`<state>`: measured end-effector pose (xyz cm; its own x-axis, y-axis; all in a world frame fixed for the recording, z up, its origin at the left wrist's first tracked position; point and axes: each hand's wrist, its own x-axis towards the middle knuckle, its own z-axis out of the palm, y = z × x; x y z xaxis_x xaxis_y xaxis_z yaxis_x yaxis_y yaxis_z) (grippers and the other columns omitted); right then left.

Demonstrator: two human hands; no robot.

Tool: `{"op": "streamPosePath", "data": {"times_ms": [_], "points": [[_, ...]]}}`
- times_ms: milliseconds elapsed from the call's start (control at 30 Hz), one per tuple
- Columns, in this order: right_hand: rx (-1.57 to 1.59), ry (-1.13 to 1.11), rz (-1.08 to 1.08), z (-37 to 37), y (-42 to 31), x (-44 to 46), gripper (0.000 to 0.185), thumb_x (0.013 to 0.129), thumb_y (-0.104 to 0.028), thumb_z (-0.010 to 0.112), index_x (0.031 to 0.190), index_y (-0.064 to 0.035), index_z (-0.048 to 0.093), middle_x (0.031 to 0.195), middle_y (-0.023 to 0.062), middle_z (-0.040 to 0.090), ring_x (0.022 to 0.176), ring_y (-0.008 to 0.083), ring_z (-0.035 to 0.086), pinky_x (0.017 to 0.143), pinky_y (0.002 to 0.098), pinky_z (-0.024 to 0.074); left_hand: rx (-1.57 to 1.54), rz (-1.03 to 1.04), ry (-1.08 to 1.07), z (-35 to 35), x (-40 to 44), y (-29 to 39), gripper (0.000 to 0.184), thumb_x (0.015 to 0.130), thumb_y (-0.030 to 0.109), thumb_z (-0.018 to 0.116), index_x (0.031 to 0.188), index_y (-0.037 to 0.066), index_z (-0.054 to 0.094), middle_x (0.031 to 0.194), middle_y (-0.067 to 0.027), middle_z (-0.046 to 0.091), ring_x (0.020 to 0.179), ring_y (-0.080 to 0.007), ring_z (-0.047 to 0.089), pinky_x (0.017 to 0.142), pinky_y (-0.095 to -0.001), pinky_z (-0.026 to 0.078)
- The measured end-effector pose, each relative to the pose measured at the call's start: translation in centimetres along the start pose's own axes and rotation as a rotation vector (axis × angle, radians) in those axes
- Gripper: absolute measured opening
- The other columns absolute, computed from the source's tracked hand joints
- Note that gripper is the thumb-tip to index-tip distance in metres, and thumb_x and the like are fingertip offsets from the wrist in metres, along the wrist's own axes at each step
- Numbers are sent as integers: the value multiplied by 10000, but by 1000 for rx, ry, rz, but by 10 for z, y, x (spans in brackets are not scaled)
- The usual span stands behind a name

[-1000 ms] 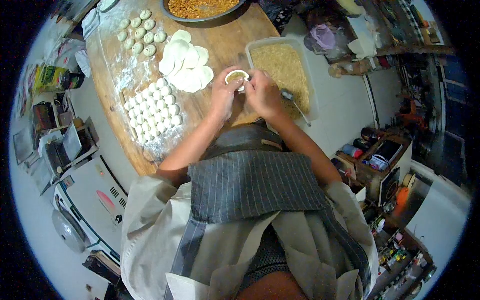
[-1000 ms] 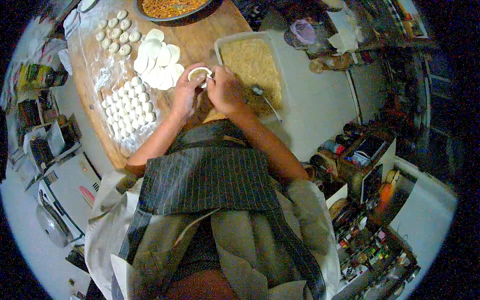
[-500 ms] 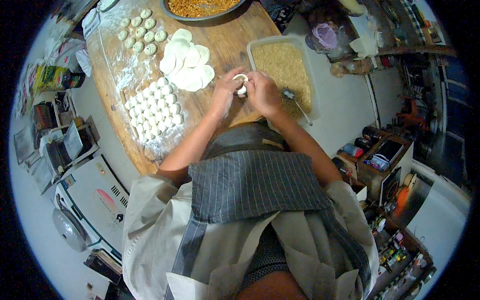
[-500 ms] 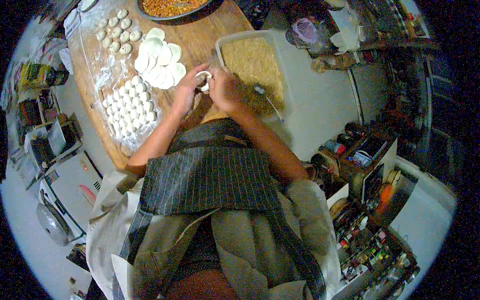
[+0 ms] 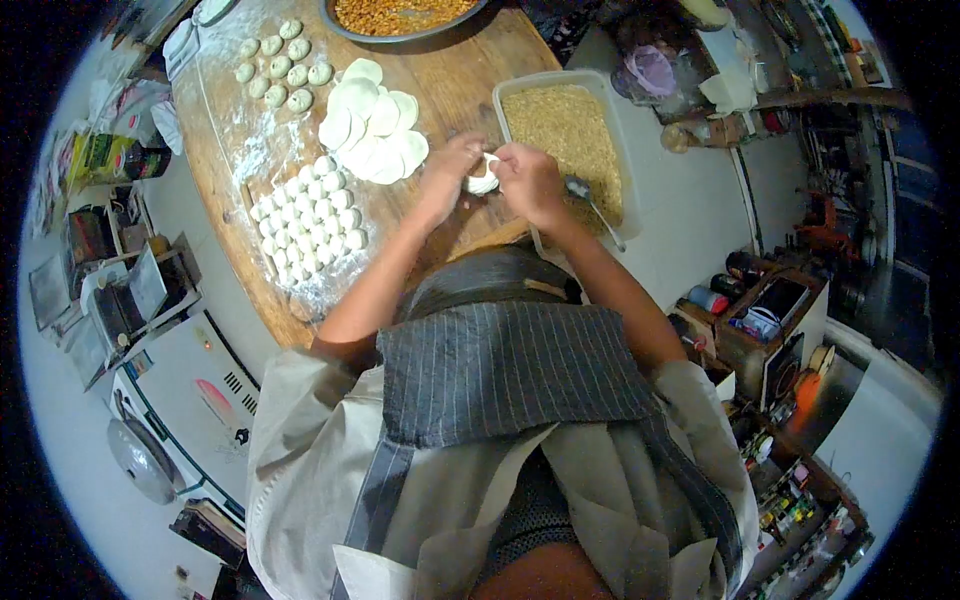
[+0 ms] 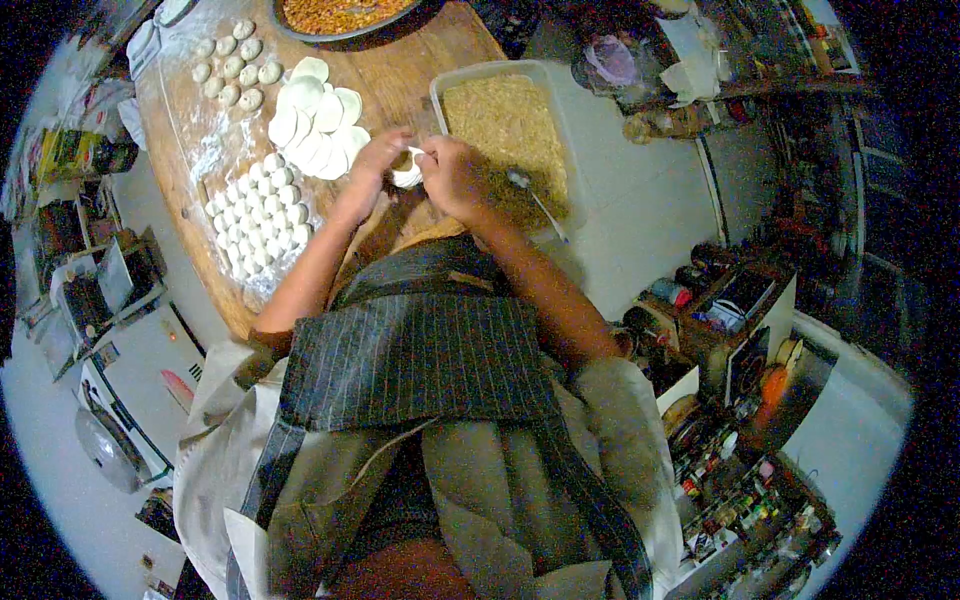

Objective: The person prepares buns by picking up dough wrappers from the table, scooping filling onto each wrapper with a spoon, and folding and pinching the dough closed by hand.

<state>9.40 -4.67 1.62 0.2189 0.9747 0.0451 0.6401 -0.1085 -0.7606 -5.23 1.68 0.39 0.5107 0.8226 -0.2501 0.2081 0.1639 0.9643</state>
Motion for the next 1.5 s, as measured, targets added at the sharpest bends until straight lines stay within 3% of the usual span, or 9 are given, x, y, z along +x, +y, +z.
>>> {"op": "streamPosePath", "data": {"times_ms": [67, 200, 633, 767, 867, 933, 967, 1300, 1500], "points": [[30, 53, 90, -9, -13, 2, 176, 803, -148, 660, 899, 0, 649, 779, 174, 652, 710, 307, 648, 651, 386, 500, -468, -310, -112, -11, -7, 28, 445, 975, 336, 396, 1174, -37, 535, 1050, -164, 626, 971, -256, 623, 841, -360, 508], [-4, 43, 59, -17, -32, 4, 162, 803, -122, 654, 912, -2, 646, 788, 176, 656, 713, 297, 652, 647, 379, 502, -1123, -293, -83, 7, -9, 19, 482, 1005, 376, 342, 1137, -50, 524, 1058, -175, 618, 912, -271, 651, 773, -364, 567], [-39, 8, 2, -13, -29, 0, 203, 823, -138, 648, 963, 8, 637, 799, 165, 668, 721, 259, 665, 644, 353, 517, -665, -341, -139, 1, -10, 5, 383, 978, 430, 430, 960, 72, 566, 756, -48, 637, 542, -123, 574, 460, -241, 477], [175, -164, 77, -14, -18, 4, 192, 838, -144, 637, 948, 13, 639, 774, 149, 666, 681, 254, 654, 619, 349, 513, -552, -389, -271, -12, -6, -3, 457, 989, 457, 365, 1020, 51, 572, 760, -67, 644, 516, -143, 550, 446, -263, 464], [181, -80, 138, -17, -15, 10, 199, 802, -188, 639, 916, -25, 649, 761, 177, 659, 707, 342, 650, 643, 417, 511, -956, -286, -446, -9, -10, 5, 536, 1005, 451, 301, 1104, -5, 565, 910, -138, 671, 708, -190, 660, 575, -291, 547], [123, -42, 76, -24, -21, 12, 188, 804, -186, 638, 904, -27, 647, 759, 173, 658, 701, 336, 650, 638, 414, 511, -1171, -357, -68, 5, -16, 30, 518, 1017, 394, 287, 1192, -31, 527, 1092, -178, 621, 900, -223, 647, 737, -332, 556], [65, -4, 17, -26, -23, 12, 177, 806, -185, 638, 891, -29, 644, 757, 169, 656, 696, 329, 649, 634, 412, 510, -1194, -301, -175, 1, -14, 17, 480, 1018, 340, 308, 1245, -41, 490, 1207, -185, 558, 1036, -246, 601, 856, -371, 528], [264, -138, 46, -25, -22, 10, 173, 810, -176, 639, 854, -10, 631, 754, 183, 637, 694, 348, 625, 646, 436, 491, -869, -248, -172, -2, -16, 11, 396, 1005, 285, 381, 1166, -33, 553, 979, -109, 644, 817, -189, 623, 638, -295, 521], [-22, -155, -138, -29, -26, 12, 180, 815, -180, 640, 874, -10, 641, 786, 183, 649, 726, 344, 637, 663, 432, 493, -914, -308, -195, -4, -15, 8, 375, 998, 297, 406, 1143, -10, 564, 910, -79, 631, 704, -165, 590, 571, -272, 484]]}}
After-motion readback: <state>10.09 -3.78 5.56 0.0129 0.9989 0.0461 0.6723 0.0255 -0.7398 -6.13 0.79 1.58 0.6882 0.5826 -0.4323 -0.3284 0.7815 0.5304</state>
